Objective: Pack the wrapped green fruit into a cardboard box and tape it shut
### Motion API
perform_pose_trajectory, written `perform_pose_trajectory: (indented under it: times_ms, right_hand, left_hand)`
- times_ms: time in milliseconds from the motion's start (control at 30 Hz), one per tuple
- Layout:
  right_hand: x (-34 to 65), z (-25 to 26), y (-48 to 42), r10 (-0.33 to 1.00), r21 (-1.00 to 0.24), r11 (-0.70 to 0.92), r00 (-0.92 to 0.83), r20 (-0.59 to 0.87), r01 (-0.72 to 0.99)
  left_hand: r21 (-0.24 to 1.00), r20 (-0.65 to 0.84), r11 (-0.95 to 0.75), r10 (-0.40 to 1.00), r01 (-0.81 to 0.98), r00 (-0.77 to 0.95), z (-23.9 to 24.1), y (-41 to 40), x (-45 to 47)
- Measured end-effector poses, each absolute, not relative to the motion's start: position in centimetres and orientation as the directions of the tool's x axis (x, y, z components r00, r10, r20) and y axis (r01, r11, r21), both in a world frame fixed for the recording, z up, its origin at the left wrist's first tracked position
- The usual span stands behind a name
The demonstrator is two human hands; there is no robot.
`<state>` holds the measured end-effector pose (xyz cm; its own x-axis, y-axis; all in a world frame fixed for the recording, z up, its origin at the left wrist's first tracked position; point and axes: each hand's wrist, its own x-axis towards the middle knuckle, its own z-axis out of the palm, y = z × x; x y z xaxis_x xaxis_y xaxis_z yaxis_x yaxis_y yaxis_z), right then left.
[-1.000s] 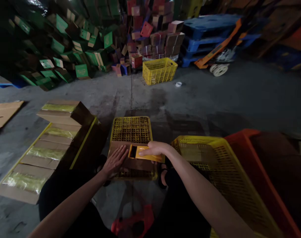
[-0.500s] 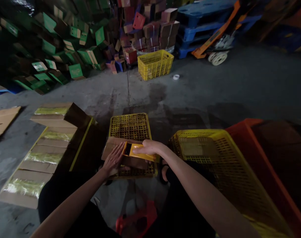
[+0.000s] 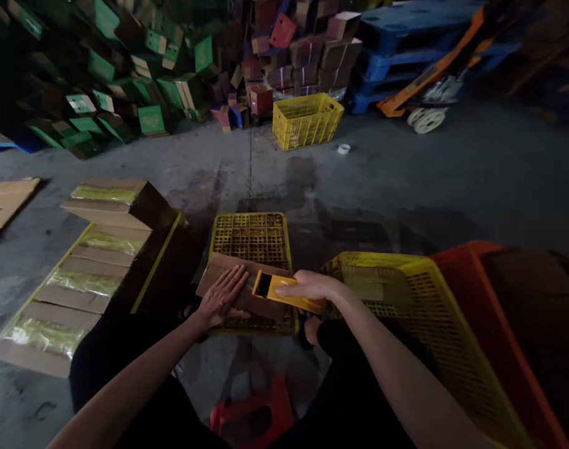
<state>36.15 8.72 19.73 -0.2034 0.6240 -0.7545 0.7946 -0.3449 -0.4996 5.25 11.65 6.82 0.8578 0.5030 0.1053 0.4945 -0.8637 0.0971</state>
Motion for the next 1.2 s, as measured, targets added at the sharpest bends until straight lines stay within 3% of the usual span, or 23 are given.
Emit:
perform_pose_trajectory:
  times_ms: [200,400,667,900,1200]
  right_hand:
    - [35.9,19.9,8.4,0.515,-0.517,-0.495,-0.243,-0.822,0.699]
    - [36.2,19.3,8.5,0.491,-0.507,-0.559,-0.231,-0.840,0.657]
    - [36.2,19.6,8.3,0.502,-0.547,-0.515,-0.286,-0.816,0.659]
    - [37.7,19.4,6.5,0.662,-0.485,-0.346,-0.157,-0.733,0.803]
    - [40.8,17.4,4.7,0.639,-0.470,-0.422,-0.113,-0.761,0.776]
  left_hand:
    - [0.104,0.098,-0.858,0.513,0.504,0.853,7.5,10.5,6.5]
    - [0.090,0.125,-0.906,0.421,0.413,0.898,7.1,10.2,8.0]
    - [0.107,0.092,-0.930,0.360,0.350,0.928,7.5,11.0,7.4]
    - [0.117,0.102,-0.926,0.372,0.360,0.923,7.4,11.0,7.4]
    - [0.104,0.076,-0.923,0.379,0.371,0.922,6.2,11.4,7.2]
